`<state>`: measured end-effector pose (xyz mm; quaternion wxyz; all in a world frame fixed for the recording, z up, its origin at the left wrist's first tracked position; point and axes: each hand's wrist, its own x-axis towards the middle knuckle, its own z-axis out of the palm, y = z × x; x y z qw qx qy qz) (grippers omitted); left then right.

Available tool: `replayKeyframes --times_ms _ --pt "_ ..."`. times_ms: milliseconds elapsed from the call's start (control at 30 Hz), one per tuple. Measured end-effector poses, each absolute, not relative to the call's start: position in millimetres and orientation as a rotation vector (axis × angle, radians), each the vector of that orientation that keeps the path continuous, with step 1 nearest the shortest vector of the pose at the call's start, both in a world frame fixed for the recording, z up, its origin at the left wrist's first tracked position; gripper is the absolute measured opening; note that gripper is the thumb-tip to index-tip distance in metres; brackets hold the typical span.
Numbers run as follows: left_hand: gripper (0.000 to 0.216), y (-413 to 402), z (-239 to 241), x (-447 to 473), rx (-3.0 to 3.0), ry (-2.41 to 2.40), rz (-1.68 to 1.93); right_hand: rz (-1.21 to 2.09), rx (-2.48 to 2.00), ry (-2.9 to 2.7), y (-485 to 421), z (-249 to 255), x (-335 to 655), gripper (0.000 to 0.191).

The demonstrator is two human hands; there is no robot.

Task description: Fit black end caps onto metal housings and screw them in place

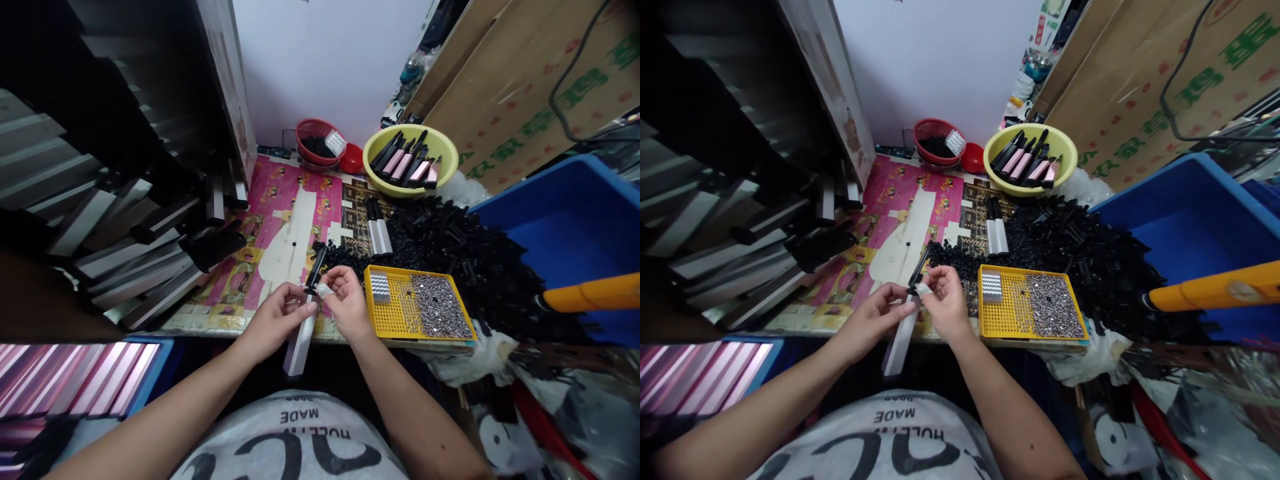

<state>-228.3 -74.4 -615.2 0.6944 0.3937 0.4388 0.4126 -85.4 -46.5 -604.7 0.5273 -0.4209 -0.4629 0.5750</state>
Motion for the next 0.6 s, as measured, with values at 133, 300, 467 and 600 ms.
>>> replayKeyframes --times_ms 133,300,467,600 --pt "0.031 -74.5 -613.7 -228.5 1.024 1.053 0.893 1.317 -1.036 -1.137 -47.3 -608.7 -82.2 0.025" --pt "0.029 -71.1 -612.1 -230.3 1.245 1.122 0.812 1.643 -1.0 -0.99 -41.9 -612.2 -69.9 0.05" --pt "0.028 -69.7 -613.9 -227.4 1.364 1.173 0.781 1.795 -0.998 -0.914 -48.4 -618.3 -76.6 0.048" --pt "0.026 -72.9 -614.4 -228.1 1.341 1.187 0.785 1.575 -1.055 -1.14 -60.6 -624.9 -76.3 0.047"
